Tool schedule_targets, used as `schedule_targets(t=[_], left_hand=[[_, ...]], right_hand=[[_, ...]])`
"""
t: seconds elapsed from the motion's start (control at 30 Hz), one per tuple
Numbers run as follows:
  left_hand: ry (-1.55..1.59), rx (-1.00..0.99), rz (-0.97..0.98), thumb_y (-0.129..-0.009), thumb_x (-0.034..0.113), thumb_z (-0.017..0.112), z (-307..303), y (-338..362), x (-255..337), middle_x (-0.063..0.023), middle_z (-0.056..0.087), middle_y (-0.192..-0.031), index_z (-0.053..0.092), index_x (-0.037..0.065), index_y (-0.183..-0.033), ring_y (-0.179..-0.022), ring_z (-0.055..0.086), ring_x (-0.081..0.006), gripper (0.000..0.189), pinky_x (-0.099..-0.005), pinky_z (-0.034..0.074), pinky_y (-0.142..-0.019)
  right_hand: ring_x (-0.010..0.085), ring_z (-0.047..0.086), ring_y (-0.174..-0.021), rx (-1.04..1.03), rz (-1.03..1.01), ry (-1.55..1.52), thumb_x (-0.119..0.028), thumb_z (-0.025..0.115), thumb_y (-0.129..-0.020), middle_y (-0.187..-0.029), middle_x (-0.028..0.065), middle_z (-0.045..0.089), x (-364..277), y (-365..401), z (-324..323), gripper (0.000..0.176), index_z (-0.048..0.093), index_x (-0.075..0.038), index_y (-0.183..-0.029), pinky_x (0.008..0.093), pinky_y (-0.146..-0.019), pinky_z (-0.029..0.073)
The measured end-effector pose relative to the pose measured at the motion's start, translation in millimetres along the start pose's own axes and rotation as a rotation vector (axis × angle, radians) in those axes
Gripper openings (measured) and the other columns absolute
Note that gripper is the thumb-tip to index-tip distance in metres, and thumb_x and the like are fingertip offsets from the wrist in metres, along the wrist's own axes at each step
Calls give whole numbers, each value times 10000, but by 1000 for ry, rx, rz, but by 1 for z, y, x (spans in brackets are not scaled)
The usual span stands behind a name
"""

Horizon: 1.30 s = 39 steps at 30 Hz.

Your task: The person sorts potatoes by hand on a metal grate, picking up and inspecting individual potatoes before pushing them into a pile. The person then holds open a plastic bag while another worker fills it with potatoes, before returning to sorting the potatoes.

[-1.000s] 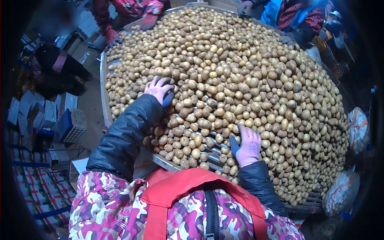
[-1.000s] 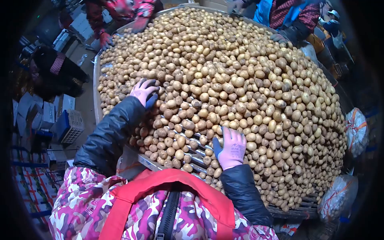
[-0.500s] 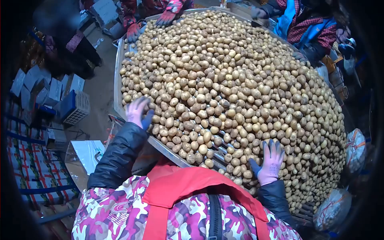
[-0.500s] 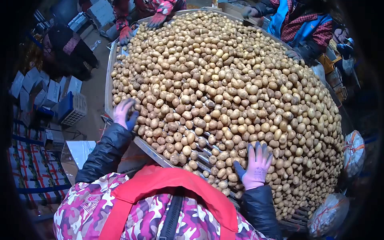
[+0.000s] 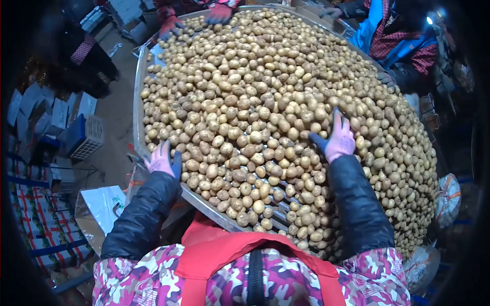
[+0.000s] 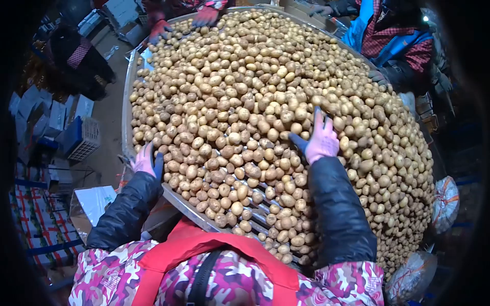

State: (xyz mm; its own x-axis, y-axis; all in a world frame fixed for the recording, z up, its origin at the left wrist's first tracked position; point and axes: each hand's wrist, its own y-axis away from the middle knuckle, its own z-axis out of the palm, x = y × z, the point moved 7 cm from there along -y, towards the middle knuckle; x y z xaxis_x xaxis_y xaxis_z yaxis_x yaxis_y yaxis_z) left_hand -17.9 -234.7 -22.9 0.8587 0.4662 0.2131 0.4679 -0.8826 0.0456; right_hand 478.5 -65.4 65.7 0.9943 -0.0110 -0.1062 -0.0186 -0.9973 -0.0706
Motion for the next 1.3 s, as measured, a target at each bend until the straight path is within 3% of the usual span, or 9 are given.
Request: schedule_targets(t=[0.13,0.23,0.37,0.5,0.7,0.87,1.03,1.13,1.3], left_hand=[[-43,-44,-10,-981,492,555,-2,0,2,-129,474,-1538,447,165,-1531,-1434,428,-319,648,-692,195,-1193],[-60,-19,13,-974,433,565,2,-1,0,-131,475,-1541,453,159,-1524,-1420,441,-336,624,-687,206,-1184],[-37,-21,12,-971,390,570,0,-2,1,-141,497,-1522,465,161,-1513,-1418,443,-349,598,-653,225,-1182],[-21,-20,8,-974,419,569,-3,-2,5,-125,489,-1532,459,171,-1520,-1432,425,-345,610,-670,163,-1204],[-26,-20,-17,-973,431,574,-1,-4,4,-114,491,-1535,459,179,-1521,-1439,421,-328,614,-668,166,-1204],[-9,-10,-35,-966,443,594,3,-5,-3,-94,495,-1541,472,223,-1515,-1447,428,-322,604,-667,193,-1199],[20,24,0,-953,453,605,4,-6,-6,-104,508,-1527,497,215,-1497,-1430,449,-328,604,-675,208,-1189],[38,33,17,-954,475,604,0,-5,-5,-107,515,-1519,503,206,-1493,-1425,455,-322,611,-664,239,-1183],[24,44,15,-952,505,603,-2,-4,-3,-87,532,-1507,515,214,-1488,-1421,467,-285,616,-638,242,-1198]], right_hand=[[405,622,-1138,180,-16,39,-663,797,-742,-1315,218,565,-33,-35,9,1067,331,-223,-1596,518,-930,530],[398,484,-1318,127,-76,-207,-653,769,-777,-1385,237,539,-62,-82,29,1014,367,-174,-1576,489,-1109,424],[393,477,-1367,111,116,-355,-648,756,-771,-1525,206,436,-98,-116,31,952,420,-217,-1550,502,-1118,430],[383,480,-1361,-73,-26,-333,-691,721,-786,-1469,193,496,-128,-116,33,942,428,-239,-1559,465,-1127,423],[391,476,-1349,-53,-279,-237,-669,713,-812,-1424,208,523,-168,-65,27,887,442,-229,-1533,528,-1096,427],[447,405,-1406,-98,-406,-322,-605,732,-821,-1564,178,405,-210,14,33,839,460,-223,-1516,568,-1081,427],[556,285,-1452,-7,-540,-274,-477,641,-910,-1580,191,396,-222,74,54,649,513,-196,-1480,658,-1153,305],[483,281,-1484,-112,-648,-267,-433,656,-918,-1579,198,390,-213,108,53,612,530,-178,-1460,679,-1170,239],[426,395,-1422,-160,-641,-414,-416,682,-900,-1564,215,392,-166,157,37,656,503,-145,-1470,598,-1161,297]])
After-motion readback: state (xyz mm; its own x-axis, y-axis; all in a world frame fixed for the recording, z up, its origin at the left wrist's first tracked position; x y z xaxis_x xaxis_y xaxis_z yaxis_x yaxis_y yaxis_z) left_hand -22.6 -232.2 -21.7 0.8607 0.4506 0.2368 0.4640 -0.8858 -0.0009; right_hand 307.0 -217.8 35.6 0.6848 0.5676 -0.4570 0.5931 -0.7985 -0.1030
